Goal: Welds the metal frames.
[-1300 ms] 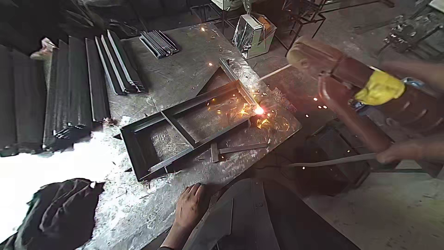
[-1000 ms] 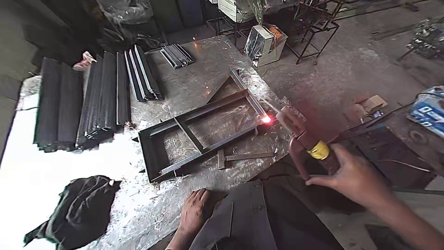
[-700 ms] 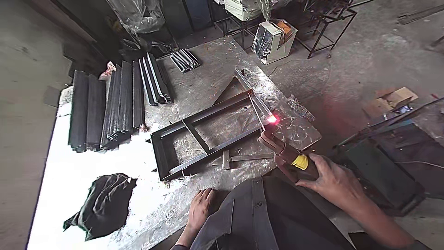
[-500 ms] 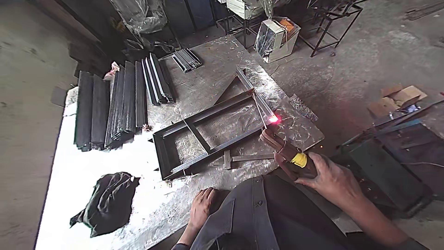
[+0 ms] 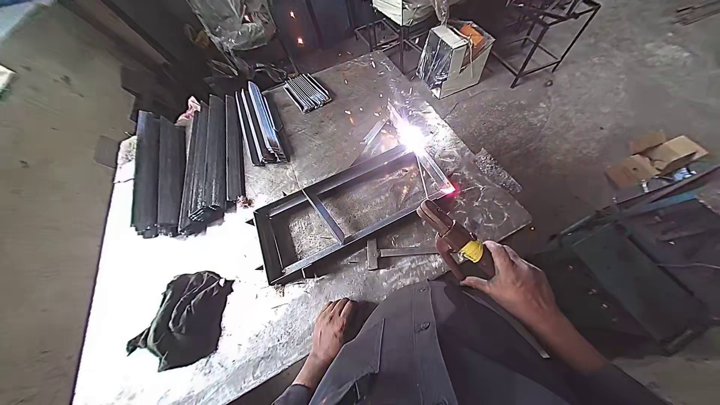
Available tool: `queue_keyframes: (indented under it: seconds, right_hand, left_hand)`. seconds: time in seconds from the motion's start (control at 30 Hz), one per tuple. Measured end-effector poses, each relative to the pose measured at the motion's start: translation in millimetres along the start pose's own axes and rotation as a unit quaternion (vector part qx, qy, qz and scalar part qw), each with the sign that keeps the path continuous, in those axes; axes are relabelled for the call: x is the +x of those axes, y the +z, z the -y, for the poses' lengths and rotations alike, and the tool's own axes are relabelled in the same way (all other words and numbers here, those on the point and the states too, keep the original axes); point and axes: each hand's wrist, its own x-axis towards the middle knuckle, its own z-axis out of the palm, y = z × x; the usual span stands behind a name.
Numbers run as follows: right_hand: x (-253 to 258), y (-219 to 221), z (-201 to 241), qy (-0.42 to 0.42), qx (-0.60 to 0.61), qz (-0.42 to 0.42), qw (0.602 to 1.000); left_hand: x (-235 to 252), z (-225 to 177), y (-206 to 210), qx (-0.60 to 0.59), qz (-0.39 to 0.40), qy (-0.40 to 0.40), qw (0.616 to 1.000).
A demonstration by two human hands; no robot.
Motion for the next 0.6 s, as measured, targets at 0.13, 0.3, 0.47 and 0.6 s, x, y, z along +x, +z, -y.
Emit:
queue_keyframes:
  seconds: [0.13,0.3,0.47,0.6]
  right_hand:
    - [-3.4,1.2,2.3,0.015,-0.007,-0.002,1.000]
    - [-4.6,-0.7,3.3,0.023,-0.026,0.011,0.999]
    - [-2.7,-0.2,4.3,0.020,0.006,0.009,1.000]
    - [-2.7,-0.9,6.0,0.026,0.009,0.010,1.000]
  left_hand:
    - [-1.1,1.9,1.6,0.003,0.007,0.001,1.000]
    - [-5.8,7.2,7.6,0.018,0.005,0.009,1.000]
    - [-1.8,2.3,1.6,0.012,0.017,0.004,1.000]
    - [-2.1,2.6,2.5,0.024,0.019,0.008,1.000]
